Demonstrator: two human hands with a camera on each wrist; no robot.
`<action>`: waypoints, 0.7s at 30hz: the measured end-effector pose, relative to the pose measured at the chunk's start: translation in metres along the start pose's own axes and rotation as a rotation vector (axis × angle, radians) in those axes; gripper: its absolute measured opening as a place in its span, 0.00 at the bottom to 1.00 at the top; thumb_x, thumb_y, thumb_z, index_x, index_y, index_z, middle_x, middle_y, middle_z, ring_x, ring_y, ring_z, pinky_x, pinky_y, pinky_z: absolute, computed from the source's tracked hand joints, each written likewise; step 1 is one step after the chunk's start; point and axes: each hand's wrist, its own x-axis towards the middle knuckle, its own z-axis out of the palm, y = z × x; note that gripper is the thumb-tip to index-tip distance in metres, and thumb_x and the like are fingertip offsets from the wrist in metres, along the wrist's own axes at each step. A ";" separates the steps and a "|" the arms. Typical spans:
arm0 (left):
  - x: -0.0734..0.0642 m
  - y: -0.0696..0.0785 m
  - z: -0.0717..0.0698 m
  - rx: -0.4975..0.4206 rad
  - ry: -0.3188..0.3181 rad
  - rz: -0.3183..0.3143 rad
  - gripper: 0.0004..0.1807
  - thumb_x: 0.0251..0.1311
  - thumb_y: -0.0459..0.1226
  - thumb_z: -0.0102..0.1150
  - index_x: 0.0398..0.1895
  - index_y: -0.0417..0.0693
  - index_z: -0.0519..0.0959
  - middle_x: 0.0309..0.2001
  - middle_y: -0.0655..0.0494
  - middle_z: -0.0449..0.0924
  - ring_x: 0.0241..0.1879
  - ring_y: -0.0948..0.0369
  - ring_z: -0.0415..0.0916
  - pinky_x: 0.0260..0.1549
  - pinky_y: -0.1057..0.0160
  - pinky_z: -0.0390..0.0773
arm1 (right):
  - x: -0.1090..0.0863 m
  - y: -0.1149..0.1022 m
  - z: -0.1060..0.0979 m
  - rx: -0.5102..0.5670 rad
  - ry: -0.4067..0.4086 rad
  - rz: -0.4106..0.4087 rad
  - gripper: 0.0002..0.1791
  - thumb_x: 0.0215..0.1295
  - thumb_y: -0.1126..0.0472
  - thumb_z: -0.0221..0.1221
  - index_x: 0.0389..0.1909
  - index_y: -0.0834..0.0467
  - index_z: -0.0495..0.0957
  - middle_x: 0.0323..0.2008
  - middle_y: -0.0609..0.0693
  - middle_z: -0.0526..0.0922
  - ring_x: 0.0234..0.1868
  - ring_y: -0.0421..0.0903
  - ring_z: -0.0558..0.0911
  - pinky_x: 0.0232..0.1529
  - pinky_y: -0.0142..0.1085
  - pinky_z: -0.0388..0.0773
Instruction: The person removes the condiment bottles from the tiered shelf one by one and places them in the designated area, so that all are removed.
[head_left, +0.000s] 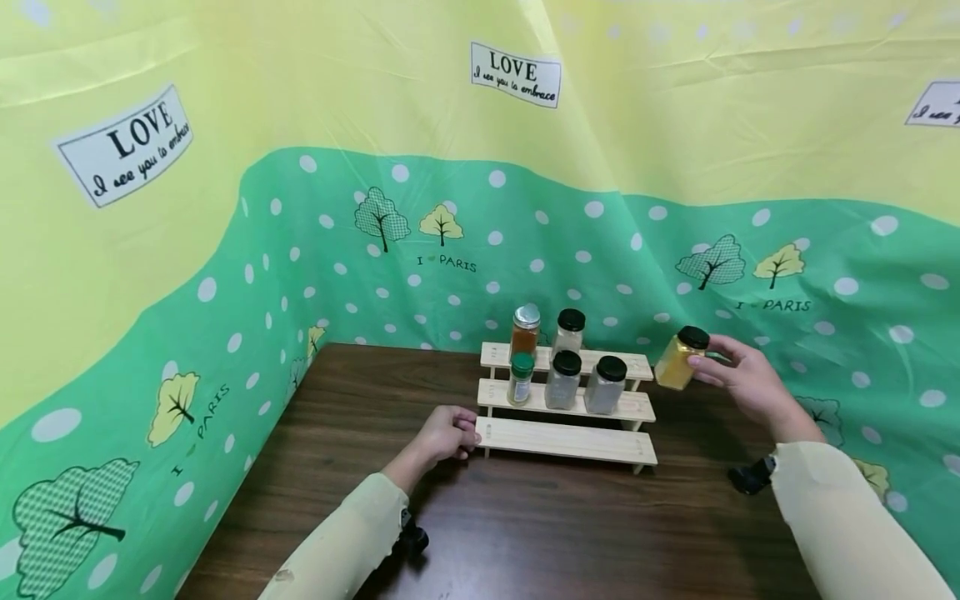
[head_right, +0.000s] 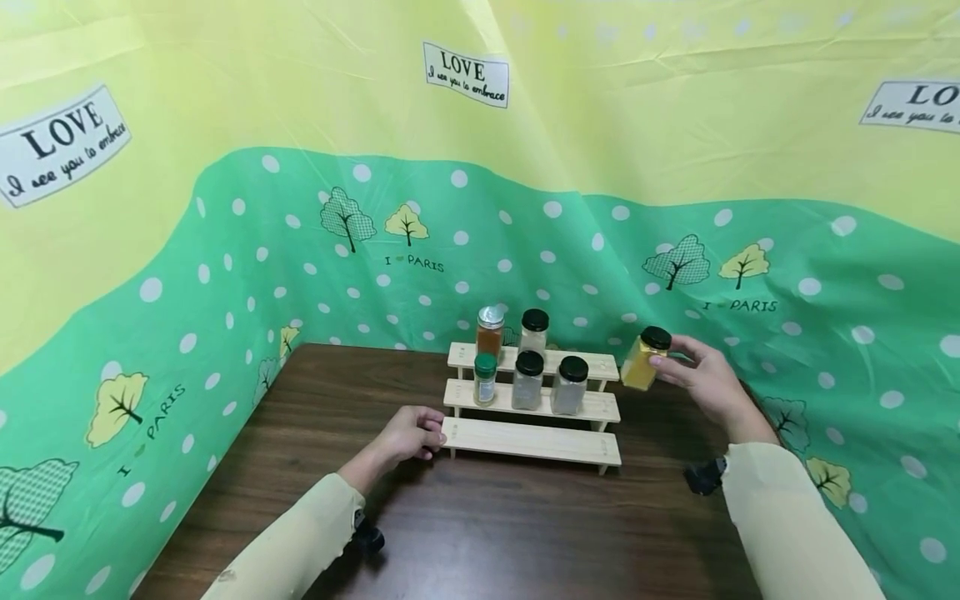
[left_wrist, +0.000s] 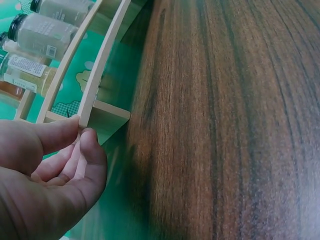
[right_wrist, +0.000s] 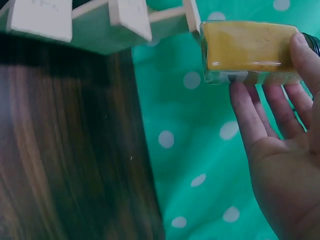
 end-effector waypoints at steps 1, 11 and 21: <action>0.000 0.000 0.000 0.003 0.001 0.001 0.23 0.57 0.20 0.66 0.57 0.29 0.76 0.39 0.47 0.80 0.27 0.58 0.80 0.20 0.68 0.83 | -0.001 0.003 -0.002 -0.021 -0.006 0.002 0.23 0.72 0.56 0.64 0.64 0.53 0.72 0.51 0.36 0.76 0.48 0.27 0.82 0.49 0.28 0.86; -0.002 0.001 -0.002 0.015 0.002 0.004 0.23 0.58 0.21 0.66 0.58 0.29 0.76 0.39 0.47 0.79 0.28 0.59 0.80 0.20 0.67 0.84 | -0.009 0.040 -0.010 -0.139 -0.051 0.071 0.42 0.72 0.50 0.64 0.73 0.71 0.58 0.49 0.34 0.76 0.46 0.25 0.81 0.49 0.27 0.85; -0.001 0.002 -0.001 0.003 -0.010 -0.008 0.24 0.58 0.20 0.66 0.59 0.28 0.76 0.39 0.46 0.79 0.29 0.57 0.80 0.21 0.65 0.85 | -0.009 0.074 -0.008 -0.258 -0.120 0.137 0.46 0.73 0.47 0.62 0.76 0.72 0.55 0.66 0.69 0.70 0.45 0.24 0.78 0.48 0.34 0.86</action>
